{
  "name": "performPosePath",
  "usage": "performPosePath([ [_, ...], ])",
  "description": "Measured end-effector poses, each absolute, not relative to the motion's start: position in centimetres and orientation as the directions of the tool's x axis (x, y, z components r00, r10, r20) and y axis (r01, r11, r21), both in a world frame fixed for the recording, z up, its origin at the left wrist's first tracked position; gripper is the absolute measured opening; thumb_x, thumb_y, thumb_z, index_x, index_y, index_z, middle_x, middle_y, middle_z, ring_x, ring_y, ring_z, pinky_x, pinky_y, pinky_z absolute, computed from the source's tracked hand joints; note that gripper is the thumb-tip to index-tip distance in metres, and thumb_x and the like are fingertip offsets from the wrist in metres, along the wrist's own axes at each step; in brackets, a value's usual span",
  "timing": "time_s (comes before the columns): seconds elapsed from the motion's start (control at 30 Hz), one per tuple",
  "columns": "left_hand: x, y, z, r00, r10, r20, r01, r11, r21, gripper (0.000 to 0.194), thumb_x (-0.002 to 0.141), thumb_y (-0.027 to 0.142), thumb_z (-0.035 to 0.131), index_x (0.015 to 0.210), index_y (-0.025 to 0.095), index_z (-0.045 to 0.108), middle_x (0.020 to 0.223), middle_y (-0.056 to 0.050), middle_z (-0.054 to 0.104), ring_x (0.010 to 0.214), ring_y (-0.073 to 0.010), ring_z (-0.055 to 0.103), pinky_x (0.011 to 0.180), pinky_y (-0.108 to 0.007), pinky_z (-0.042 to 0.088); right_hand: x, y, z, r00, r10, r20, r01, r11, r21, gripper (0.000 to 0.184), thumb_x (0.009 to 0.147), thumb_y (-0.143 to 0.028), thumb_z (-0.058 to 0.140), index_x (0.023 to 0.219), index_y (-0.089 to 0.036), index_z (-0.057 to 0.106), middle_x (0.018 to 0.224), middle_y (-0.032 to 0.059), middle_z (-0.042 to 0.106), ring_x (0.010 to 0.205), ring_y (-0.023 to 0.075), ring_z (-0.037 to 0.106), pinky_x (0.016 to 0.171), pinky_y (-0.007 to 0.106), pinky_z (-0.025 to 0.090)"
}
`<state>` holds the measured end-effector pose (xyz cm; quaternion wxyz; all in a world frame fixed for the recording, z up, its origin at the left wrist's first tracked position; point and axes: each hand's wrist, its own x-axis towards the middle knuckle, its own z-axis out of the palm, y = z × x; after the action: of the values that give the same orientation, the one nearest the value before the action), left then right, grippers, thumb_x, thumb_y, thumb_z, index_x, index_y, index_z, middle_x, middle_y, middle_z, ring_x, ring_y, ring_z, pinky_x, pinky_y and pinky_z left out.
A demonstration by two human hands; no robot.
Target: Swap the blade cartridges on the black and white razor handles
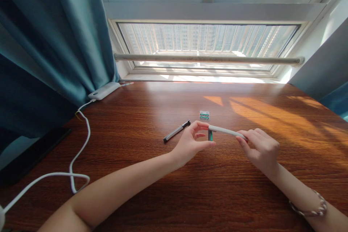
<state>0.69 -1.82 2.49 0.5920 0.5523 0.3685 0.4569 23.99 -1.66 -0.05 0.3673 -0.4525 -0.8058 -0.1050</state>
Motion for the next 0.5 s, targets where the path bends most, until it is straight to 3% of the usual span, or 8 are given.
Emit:
performPosePath([
  [0.1, 0.65, -1.84, 2.41, 0.319, 0.946, 0.066, -0.135, -0.024, 0.991, 0.039, 0.062, 0.019, 0.073, 0.095, 0.017, 0.054, 0.106, -0.006, 0.056, 0.104, -0.0199, 0.050, 0.091, -0.035, 0.037, 23.95, -1.66, 0.08, -0.269, 0.669, 0.693, 0.825, 0.531, -0.192, 0.011, 0.079, -0.025, 0.056, 0.078, -0.017, 0.063, 0.060, 0.0012, 0.058, 0.058, 0.0138, 0.048, 0.060, 0.026, 0.034],
  [0.23, 0.64, -1.81, 2.36, 0.313, 0.948, 0.049, -0.149, -0.002, 0.989, 0.037, 0.062, 0.017, 0.072, 0.095, 0.017, 0.056, 0.105, -0.006, 0.057, 0.099, -0.0191, 0.052, 0.090, -0.034, 0.038, 23.93, -1.76, 0.02, -0.356, 0.621, 0.699, 0.753, 0.633, -0.179, 0.011, 0.079, -0.026, 0.056, 0.081, -0.017, 0.063, 0.062, 0.0019, 0.059, 0.058, 0.0139, 0.048, 0.058, 0.026, 0.034],
  [0.33, 0.62, -1.81, 2.36, 0.322, 0.946, 0.042, -0.145, 0.005, 0.989, 0.038, 0.062, 0.019, 0.072, 0.097, 0.017, 0.056, 0.106, -0.007, 0.057, 0.098, -0.0195, 0.053, 0.090, -0.034, 0.038, 23.86, -1.73, 0.01, -0.322, 0.650, 0.688, 0.795, 0.580, -0.176, 0.012, 0.079, -0.027, 0.056, 0.078, -0.017, 0.063, 0.061, 0.0017, 0.058, 0.058, 0.0138, 0.047, 0.059, 0.026, 0.033],
  [0.43, 0.58, -1.82, 2.33, 0.335, 0.941, 0.052, -0.140, -0.005, 0.990, 0.038, 0.064, 0.022, 0.071, 0.099, 0.017, 0.057, 0.111, -0.007, 0.056, 0.101, -0.0201, 0.052, 0.091, -0.035, 0.036, 23.74, -1.67, 0.06, -0.193, 0.707, 0.680, 0.843, 0.474, -0.253, 0.018, 0.081, -0.031, 0.054, 0.073, -0.017, 0.063, 0.057, 0.0012, 0.055, 0.055, 0.0137, 0.046, 0.057, 0.026, 0.032],
  [0.5, 0.57, -1.82, 2.27, 0.349, 0.936, 0.056, -0.136, -0.008, 0.991, 0.037, 0.066, 0.022, 0.070, 0.100, 0.018, 0.057, 0.114, -0.007, 0.055, 0.102, -0.0203, 0.051, 0.091, -0.034, 0.036, 23.56, -1.77, 0.02, -0.137, 0.759, 0.637, 0.802, 0.462, -0.379, 0.023, 0.082, -0.035, 0.051, 0.073, -0.018, 0.063, 0.058, 0.0015, 0.054, 0.055, 0.0137, 0.046, 0.055, 0.026, 0.032],
])
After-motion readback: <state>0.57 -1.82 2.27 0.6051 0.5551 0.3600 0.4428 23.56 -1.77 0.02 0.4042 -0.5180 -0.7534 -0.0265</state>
